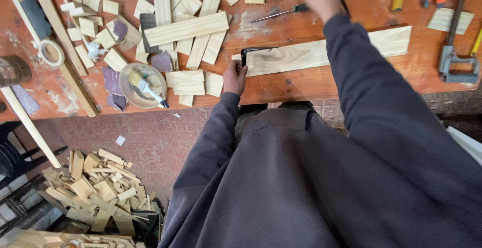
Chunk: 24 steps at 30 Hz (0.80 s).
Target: The person attaches metal brackets to a wooden board by driving screws into pre-drilled holes using a screwdriver, then uses a handsaw to cut a smaller piece of wood on the floor.
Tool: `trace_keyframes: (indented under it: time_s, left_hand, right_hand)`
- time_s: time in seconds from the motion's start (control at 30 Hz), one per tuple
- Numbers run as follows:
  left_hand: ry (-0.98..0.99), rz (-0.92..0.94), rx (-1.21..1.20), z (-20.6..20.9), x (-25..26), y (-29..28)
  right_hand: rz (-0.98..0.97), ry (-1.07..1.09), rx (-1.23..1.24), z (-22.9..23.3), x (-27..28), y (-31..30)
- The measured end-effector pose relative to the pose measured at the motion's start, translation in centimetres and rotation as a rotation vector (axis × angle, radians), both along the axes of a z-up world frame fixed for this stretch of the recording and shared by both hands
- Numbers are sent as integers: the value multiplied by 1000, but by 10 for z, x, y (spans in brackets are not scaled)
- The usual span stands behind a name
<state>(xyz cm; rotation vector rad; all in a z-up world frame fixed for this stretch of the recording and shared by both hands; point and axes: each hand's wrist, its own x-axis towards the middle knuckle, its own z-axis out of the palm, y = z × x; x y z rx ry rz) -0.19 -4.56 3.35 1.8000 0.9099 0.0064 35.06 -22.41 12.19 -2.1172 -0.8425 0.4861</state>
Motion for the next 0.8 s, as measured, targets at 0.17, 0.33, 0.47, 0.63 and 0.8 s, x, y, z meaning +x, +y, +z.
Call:
trace_keyframes:
  time_s: [0.17, 0.33, 0.47, 0.63, 0.8]
  left_hand:
    - [-69, -257, 222, 6, 71, -39]
    - [-183, -348, 244, 35, 155, -79]
    - [-174, -373, 481, 71, 204, -101]
    - [-136, -436, 312, 37, 184, -131]
    - [-30, -543, 168, -21, 92, -151]
  right_hand:
    - [339, 85, -286, 84, -72, -28]
    - [183, -152, -471, 26, -62, -97]
    - [-148, -369, -272, 1, -11, -122]
    - [-243, -343, -314, -47, 44, -125]
    - [-166, -318, -410, -51, 34, -127]
